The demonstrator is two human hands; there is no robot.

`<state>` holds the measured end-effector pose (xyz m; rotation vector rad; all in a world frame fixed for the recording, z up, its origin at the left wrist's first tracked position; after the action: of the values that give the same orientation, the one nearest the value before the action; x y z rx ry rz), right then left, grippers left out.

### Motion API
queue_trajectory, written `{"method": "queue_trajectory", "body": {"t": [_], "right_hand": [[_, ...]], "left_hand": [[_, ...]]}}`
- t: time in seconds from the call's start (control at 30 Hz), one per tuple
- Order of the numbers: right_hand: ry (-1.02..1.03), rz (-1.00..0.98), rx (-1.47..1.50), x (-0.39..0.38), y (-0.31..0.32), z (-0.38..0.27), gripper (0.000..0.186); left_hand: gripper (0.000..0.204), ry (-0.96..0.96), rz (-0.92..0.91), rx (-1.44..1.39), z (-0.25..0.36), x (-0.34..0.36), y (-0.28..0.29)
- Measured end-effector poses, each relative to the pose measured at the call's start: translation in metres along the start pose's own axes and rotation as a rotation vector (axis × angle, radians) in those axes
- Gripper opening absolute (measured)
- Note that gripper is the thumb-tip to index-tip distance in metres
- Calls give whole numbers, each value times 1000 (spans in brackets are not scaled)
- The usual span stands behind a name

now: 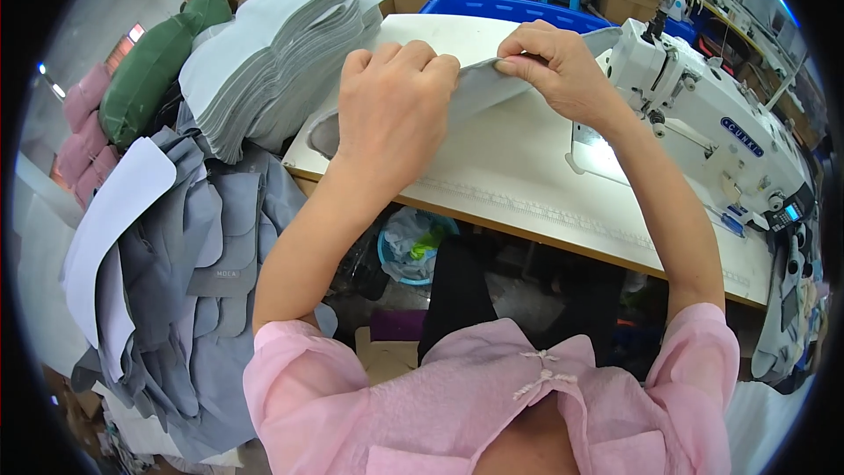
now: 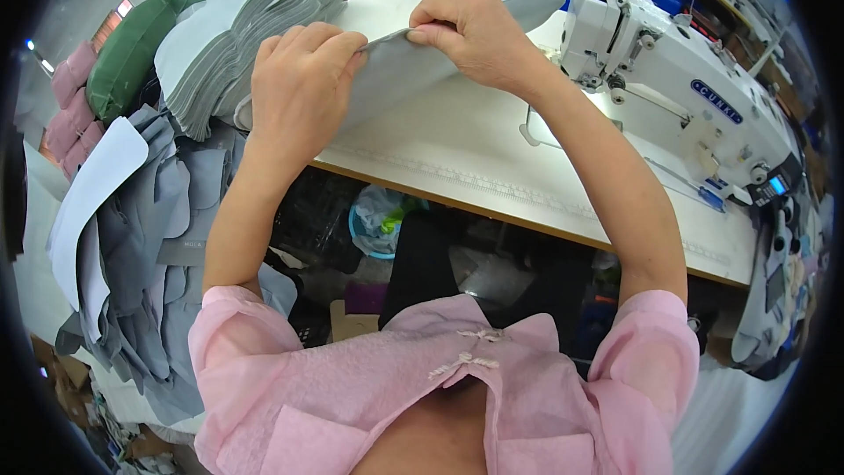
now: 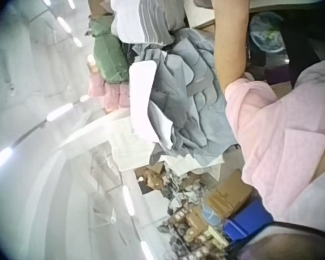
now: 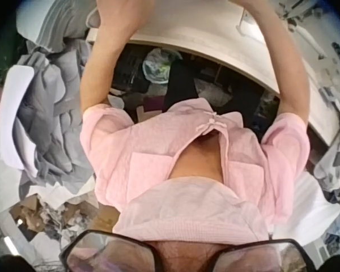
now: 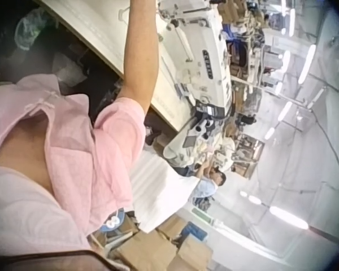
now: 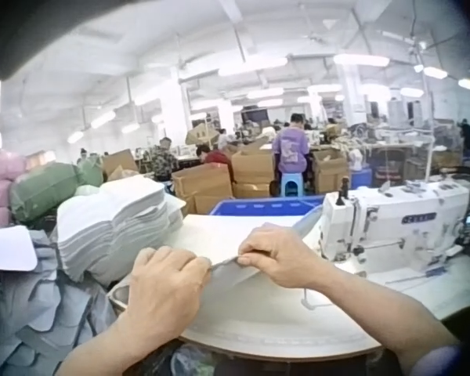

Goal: Sewing fabric pieces together and attaching labels to create laptop or tablet sleeves using an industrial sewing machine.

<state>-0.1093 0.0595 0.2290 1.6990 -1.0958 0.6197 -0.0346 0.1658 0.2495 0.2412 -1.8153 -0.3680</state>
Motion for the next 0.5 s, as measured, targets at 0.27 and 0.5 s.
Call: {"method": "queue_trajectory", "body": {"t": [0.27,0.5], "right_hand": [[26,-5,-6,-7,-4,1,8],[282,289,-211,-46,15,-11,12]], "left_hand": [[10,769,-448,-723,-38,-37,-57],[14,1274,-531,-1221,-16,-91,-79]]}}
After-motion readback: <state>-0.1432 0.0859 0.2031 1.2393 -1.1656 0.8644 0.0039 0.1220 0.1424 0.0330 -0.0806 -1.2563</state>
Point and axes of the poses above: each hand's wrist, its own x-axis towards the middle knuckle, its own y-axis out of the back of the hand, z = x × y, the point moved 9 cm from there along x, towards the middle knuckle, and after that the axes turned 13 degrees about z, right-handed, at the moved point
